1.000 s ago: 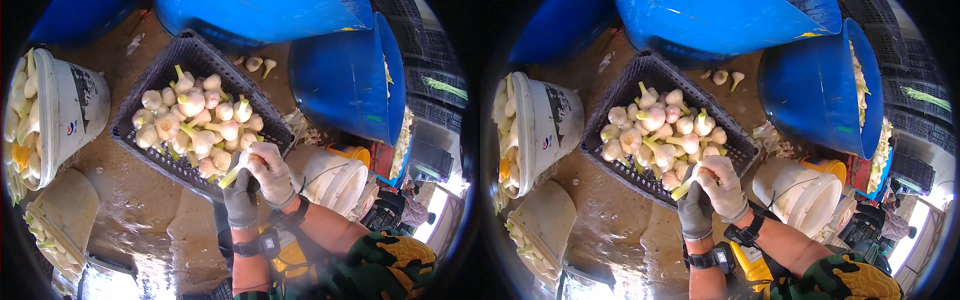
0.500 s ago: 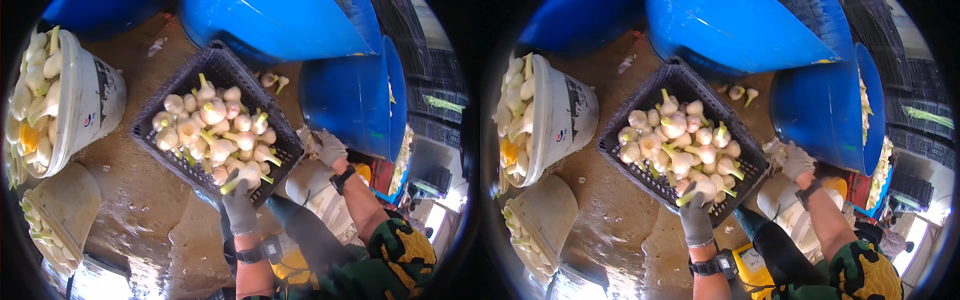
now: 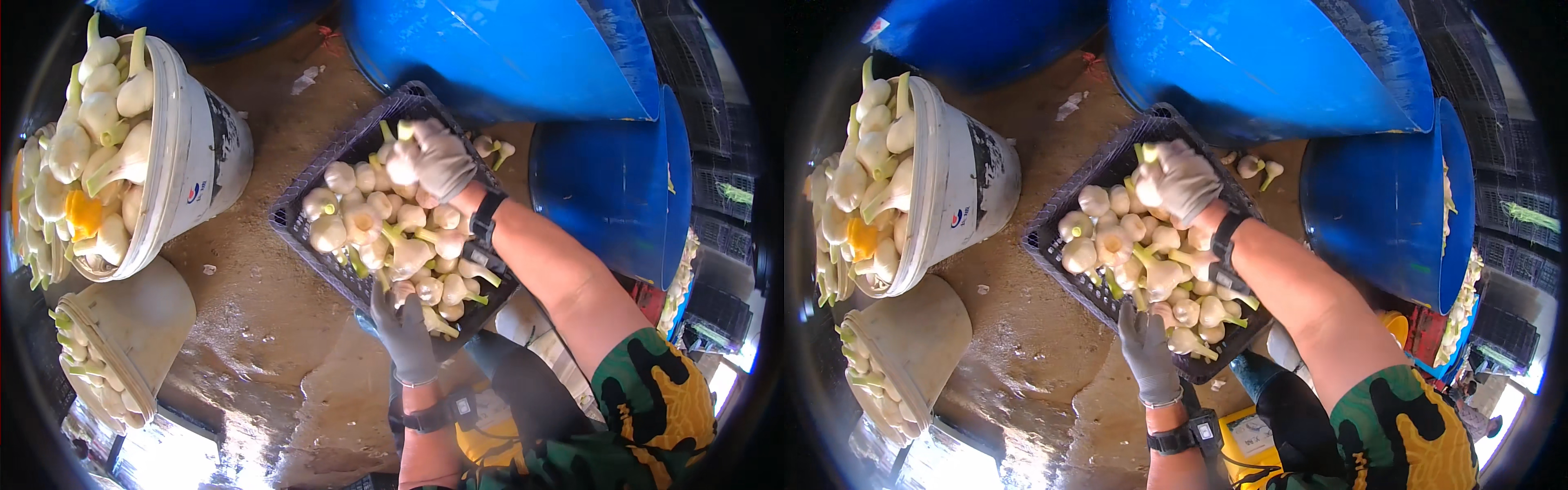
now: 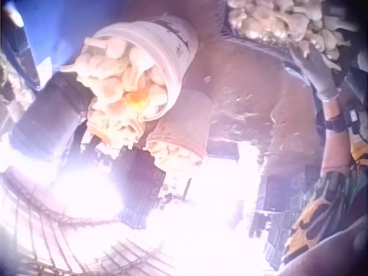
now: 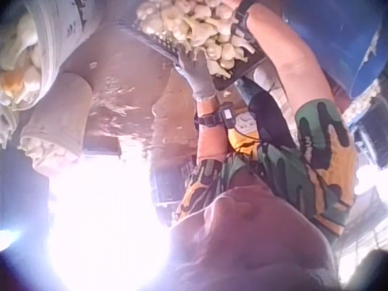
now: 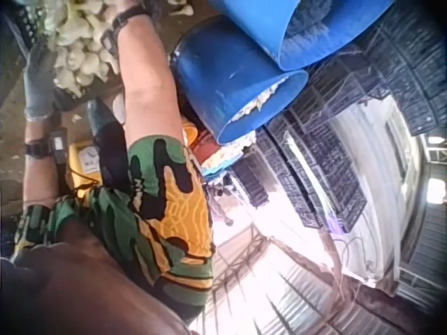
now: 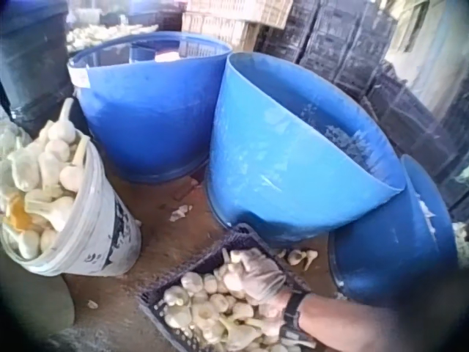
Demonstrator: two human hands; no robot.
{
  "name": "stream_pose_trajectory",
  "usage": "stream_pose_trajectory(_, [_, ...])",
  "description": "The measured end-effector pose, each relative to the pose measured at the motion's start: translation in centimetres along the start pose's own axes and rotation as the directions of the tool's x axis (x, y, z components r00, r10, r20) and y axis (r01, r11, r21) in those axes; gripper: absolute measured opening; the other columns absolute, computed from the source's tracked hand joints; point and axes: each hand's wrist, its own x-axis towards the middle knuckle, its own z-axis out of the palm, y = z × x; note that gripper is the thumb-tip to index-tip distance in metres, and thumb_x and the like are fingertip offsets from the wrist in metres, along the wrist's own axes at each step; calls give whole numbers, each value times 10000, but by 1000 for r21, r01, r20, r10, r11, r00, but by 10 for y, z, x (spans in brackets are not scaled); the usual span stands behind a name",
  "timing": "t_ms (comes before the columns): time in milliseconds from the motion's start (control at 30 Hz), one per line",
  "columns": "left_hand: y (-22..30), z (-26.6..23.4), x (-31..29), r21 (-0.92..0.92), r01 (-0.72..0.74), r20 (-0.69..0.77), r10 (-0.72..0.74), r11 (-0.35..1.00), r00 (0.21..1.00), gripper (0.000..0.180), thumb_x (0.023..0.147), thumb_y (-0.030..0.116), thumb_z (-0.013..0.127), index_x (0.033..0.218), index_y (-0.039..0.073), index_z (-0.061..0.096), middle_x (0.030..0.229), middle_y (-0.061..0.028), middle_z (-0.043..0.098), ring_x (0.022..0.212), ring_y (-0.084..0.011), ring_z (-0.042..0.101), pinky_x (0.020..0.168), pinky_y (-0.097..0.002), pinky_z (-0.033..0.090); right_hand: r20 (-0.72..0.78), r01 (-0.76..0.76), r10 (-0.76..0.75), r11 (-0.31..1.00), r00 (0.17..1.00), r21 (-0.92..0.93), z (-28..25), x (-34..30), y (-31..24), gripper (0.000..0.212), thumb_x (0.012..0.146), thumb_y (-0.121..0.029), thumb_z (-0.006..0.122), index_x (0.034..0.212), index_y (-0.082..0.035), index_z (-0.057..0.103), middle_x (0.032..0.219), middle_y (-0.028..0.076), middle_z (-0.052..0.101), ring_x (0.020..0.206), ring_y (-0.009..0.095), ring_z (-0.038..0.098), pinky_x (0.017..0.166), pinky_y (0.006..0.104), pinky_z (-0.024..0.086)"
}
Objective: The person scoops garlic from a tub with a strainer, peels it by hand, and places it into a crate. They weigh the crate on a scale, transfer the garlic into a mesh bag, and place it into a larger black crate.
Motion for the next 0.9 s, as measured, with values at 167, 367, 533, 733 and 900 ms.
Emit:
stream_pose_trajectory(167, [22, -5, 13, -131, -66, -51, 60, 989, 997, 601, 875, 59, 537, 1393, -80, 265, 1371, -218, 399, 1231, -273, 437, 1021, -353, 356, -152, -37, 11, 985, 988, -168, 0, 13, 7, 445, 858, -245, 609, 1220, -12, 494, 1146, 211, 572, 922, 302, 632, 809, 361, 500])
stream_pose_trajectory(367, [33, -10, 39, -243, -179, 0, 184, 953, 983, 621, 886, 29, 488, 1433, -46, 205, 1446, -229, 301, 1307, -291, 359, 1060, -378, 311, 445, 376, -206, 863, 872, -338, 1, -120, -23, 547, 762, -300, 685, 1213, -72, 477, 1097, 114, 522, 1063, 301, 501, 851, 402, 413])
stream_pose_trajectory(533, [54, -10, 56, -72, -239, 12, 240, 968, 971, 635, 891, 46, 496, 1445, -30, 197, 1520, -209, 149, 1382, -274, 209, 1102, -385, 231, 446, 354, -269, 928, 853, -116, -16, -158, 1, 412, 731, -293, 708, 1094, -155, 568, 1122, 62, 511, 1107, 275, 484, 918, 434, 376])
stream_pose_trajectory(733, [69, -23, 71, -160, -151, 154, 175, 976, 972, 503, 926, 101, 448, 1398, -34, 335, 1470, -177, 307, 1346, -257, 311, 1062, -381, 319, 441, 348, -84, 750, 894, -563, -46, -119, 43, 517, 783, -205, 608, 1272, -82, 491, 1256, 103, 494, 1170, 312, 450, 898, 417, 430])
stream_pose_trajectory(900, [69, -19, 64, -189, -174, 101, 196, 966, 975, 459, 953, 99, 401, 1391, -29, 347, 1440, -182, 349, 1333, -271, 343, 1048, -395, 354, 508, 320, 3, 773, 861, -548, -47, -99, 58, 483, 790, -190, 591, 1240, -39, 501, 1129, 103, 545, 1025, 272, 504, 728, 345, 502])
